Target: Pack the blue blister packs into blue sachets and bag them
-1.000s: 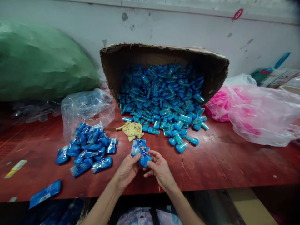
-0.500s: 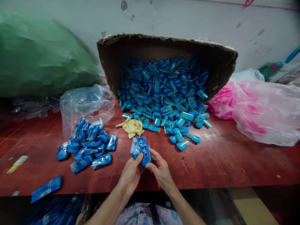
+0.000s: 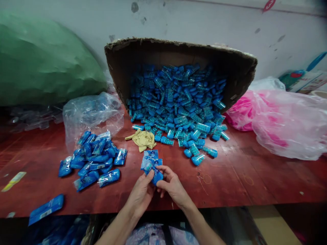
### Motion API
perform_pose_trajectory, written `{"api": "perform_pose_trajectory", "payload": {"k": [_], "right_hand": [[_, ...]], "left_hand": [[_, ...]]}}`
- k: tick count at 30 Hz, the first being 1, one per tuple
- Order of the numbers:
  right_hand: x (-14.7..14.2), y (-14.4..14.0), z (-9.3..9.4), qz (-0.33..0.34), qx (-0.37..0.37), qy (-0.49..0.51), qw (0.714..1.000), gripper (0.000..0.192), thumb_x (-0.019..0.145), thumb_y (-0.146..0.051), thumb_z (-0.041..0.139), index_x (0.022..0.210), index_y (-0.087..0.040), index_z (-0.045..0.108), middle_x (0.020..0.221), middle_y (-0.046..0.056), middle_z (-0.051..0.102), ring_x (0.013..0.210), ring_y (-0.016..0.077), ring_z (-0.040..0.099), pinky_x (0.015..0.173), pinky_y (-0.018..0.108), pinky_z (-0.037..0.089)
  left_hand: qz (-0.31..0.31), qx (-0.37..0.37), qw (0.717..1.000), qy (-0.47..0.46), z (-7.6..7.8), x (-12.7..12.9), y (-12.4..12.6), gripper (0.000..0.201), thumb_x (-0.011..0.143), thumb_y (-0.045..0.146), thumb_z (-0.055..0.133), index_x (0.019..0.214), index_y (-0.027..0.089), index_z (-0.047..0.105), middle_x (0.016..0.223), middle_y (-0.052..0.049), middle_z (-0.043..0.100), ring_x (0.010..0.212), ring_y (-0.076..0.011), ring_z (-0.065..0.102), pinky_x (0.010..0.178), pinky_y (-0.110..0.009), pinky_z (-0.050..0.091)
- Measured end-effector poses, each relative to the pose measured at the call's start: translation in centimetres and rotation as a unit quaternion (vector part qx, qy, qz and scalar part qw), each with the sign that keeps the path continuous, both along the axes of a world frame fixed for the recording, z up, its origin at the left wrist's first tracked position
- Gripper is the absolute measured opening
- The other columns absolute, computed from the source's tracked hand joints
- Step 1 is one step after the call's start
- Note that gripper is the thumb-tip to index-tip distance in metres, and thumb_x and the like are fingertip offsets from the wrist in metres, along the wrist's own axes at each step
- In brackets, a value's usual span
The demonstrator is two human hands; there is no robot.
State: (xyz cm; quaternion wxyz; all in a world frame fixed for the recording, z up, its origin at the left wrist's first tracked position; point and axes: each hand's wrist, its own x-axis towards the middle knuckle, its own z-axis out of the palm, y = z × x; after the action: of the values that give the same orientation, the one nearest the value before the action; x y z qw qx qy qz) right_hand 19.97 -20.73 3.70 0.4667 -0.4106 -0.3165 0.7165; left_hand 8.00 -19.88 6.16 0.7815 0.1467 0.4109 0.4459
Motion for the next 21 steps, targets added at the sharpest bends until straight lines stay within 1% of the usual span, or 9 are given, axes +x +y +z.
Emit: {"api": "perform_pose_trajectory", "payload": {"k": [4,8,11,13,14,16,19,20,21], "right_hand": [[-0.3,-0.1,-0.5,-0.007,-0.027,0.007,1.0,0.04,0.062,-0.019,0.065,0.1,-0.019,0.054,0.062,-0.006,0.057,0.039,0.0058,0.051,0.032,0.014,0.041],[-0.9,-0.1,-0.9,-0.023,-0.035,0.015,0.999,0.033,0.065,-0.023,0.064,0.096,-0.02,0.052,0.057,-0.008,0.052,0.038,0.0057,0.049,0.032,0.014,0.04],[-1.1,0.0,-0.7,-0.005,-0.005,-0.022,1.0,0.033,0.067,-0.025,0.063,0.099,-0.02,0.054,0.06,-0.007,0.051,0.043,0.0064,0.049,0.034,0.014,0.039],[-0.9,0.3,-0.5,-0.003,0.022,-0.081,0.996,0.032,0.069,-0.025,0.061,0.1,-0.02,0.055,0.064,-0.005,0.051,0.047,0.0071,0.049,0.035,0.014,0.038],[-0.6,0.5,-0.4,-0.012,0.034,-0.117,0.993,0.029,0.071,-0.026,0.059,0.1,-0.02,0.056,0.065,-0.004,0.05,0.049,0.0075,0.048,0.036,0.015,0.037],[-0.1,1.1,-0.2,-0.037,0.06,-0.187,0.98,0.024,0.075,-0.027,0.054,0.098,-0.019,0.058,0.066,-0.003,0.05,0.052,0.0086,0.048,0.039,0.016,0.037],[0.5,2.8,0.4,-0.052,0.14,-0.279,0.949,0.022,0.079,-0.029,0.051,0.097,-0.019,0.059,0.07,-0.001,0.054,0.061,0.0112,0.05,0.052,0.021,0.042],[0.6,3.6,0.6,-0.049,0.17,-0.313,0.933,0.022,0.079,-0.028,0.051,0.098,-0.019,0.059,0.074,-0.001,0.056,0.064,0.012,0.051,0.057,0.022,0.042],[0.7,4.3,0.8,-0.043,0.194,-0.35,0.915,0.022,0.079,-0.028,0.052,0.099,-0.019,0.059,0.076,0.0,0.057,0.067,0.0128,0.052,0.061,0.023,0.042]], "left_hand": [[-0.03,0.008,1.0,-0.005,0.0,0.0,-0.6,0.017,0.073,0.03,0.061,0.08,0.014,0.06,0.067,-0.002,0.063,0.053,-0.0116,0.054,0.051,-0.025,0.044],[-0.016,0.027,0.999,0.029,0.0,0.4,-1.0,0.017,0.071,0.029,0.062,0.077,0.013,0.059,0.064,-0.002,0.062,0.054,-0.0113,0.053,0.055,-0.025,0.044],[0.01,0.04,0.993,0.108,0.5,-0.6,-0.3,0.024,0.067,0.032,0.065,0.079,0.013,0.059,0.066,-0.002,0.064,0.057,-0.0124,0.055,0.06,-0.027,0.045],[0.057,0.065,0.972,0.218,1.1,-2.8,0.7,0.032,0.064,0.035,0.066,0.087,0.013,0.06,0.077,-0.004,0.066,0.071,-0.0161,0.06,0.07,-0.03,0.046],[0.093,0.085,0.948,0.292,1.6,-4.4,1.2,0.038,0.065,0.037,0.065,0.094,0.014,0.059,0.086,-0.005,0.067,0.08,-0.0183,0.06,0.077,-0.032,0.045],[0.158,0.13,0.864,0.46,2.6,-7.9,2.5,0.05,0.07,0.041,0.058,0.115,0.018,0.051,0.11,-0.006,0.061,0.102,-0.0228,0.054,0.09,-0.036,0.039],[0.276,0.183,0.641,0.692,3.6,-11.6,4.5,0.07,0.071,0.039,0.057,0.133,0.02,0.03,0.135,-0.008,0.041,0.123,-0.0293,0.036,0.101,-0.043,0.027],[0.278,0.219,0.595,0.722,3.5,-11.9,5.4,0.069,0.073,0.039,0.055,0.133,0.02,0.028,0.137,-0.009,0.038,0.124,-0.03,0.034,0.102,-0.044,0.025],[0.254,0.265,0.574,0.733,3.1,-11.7,6.4,0.063,0.075,0.039,0.052,0.132,0.02,0.031,0.136,-0.01,0.039,0.123,-0.0297,0.035,0.101,-0.044,0.027]]}}
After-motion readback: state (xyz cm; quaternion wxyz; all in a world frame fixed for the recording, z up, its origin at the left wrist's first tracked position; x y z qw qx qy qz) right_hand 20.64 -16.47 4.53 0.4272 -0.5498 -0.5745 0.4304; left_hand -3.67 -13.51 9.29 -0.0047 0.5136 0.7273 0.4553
